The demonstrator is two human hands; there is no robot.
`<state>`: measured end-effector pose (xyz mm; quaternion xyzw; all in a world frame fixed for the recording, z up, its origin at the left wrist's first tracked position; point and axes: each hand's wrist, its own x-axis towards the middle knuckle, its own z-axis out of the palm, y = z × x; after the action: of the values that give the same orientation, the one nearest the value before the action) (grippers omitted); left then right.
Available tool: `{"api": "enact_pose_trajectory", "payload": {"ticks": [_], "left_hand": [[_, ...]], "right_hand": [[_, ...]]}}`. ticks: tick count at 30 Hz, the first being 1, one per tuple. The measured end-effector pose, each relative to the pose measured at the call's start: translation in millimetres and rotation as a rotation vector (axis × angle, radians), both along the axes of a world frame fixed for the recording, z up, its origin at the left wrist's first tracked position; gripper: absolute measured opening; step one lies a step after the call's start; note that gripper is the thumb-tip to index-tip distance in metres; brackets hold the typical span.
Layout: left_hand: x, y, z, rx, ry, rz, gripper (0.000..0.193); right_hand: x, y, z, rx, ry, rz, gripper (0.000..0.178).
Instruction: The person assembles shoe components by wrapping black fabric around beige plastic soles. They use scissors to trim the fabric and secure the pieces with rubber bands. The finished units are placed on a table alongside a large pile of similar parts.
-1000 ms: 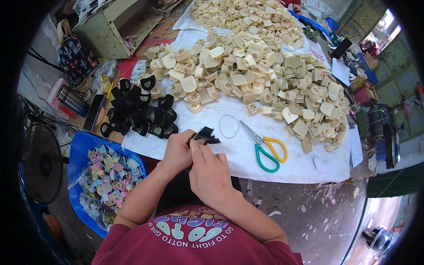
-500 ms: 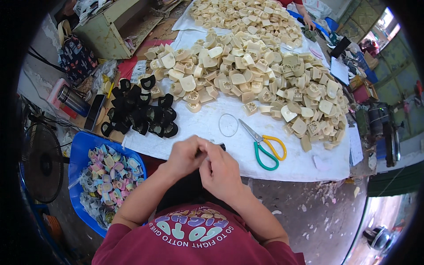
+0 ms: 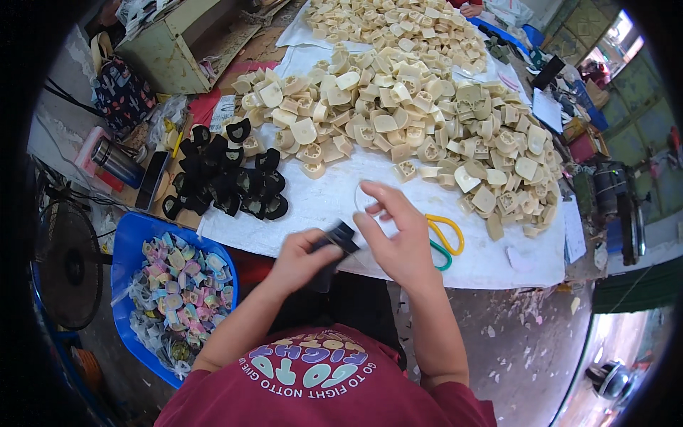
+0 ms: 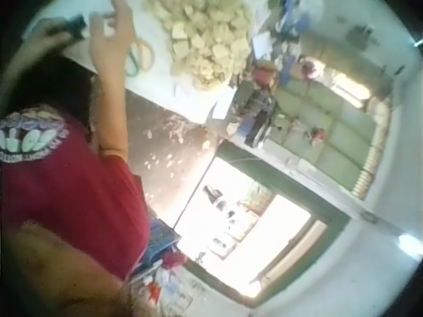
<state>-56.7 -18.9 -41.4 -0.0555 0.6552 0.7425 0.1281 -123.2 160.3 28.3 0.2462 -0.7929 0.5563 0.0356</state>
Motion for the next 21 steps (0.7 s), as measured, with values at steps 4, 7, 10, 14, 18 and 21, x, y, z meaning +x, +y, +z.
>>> {"api": "enact_pose_trajectory", "payload": {"ticks": [4,7,10,14,18,21], "left_hand": [[-3.4,-2.6,-2.5,0.212,0.002,0.075,0.012],[-2.5,12.0,0.4,0.122,0.072,-0.011,0.013],[2.3,18.6,-3.0,-0.014,0.199,-0.164,0.015],[-12.9,12.4,-2.3,0.054,0.12,-0.274,0.014],[-54.6,20.2,-6.9,-0.684,0.63,0.005,0.014],[-78.3,38.8,-3.7,-0.916,0.785,0.066,0.013]], "right_hand": [[32.7,11.8,-44.8,-0.319,-0.509,0.06,0.054],[47.9,-1.9,-64.9,-0.495,-0.734,-0.036,0.034],[40.9,8.6,-64.0,-0.921,-0.981,-0.034,0.027],[40.1,19.9,-62.6,-0.997,-0.855,-0.19,0.026],[13.2,70.1,-44.1,-0.931,-0.724,-0.504,0.022],[-4.0,106.9,-42.9,-0.721,-0.625,-0.525,0.021]]}}
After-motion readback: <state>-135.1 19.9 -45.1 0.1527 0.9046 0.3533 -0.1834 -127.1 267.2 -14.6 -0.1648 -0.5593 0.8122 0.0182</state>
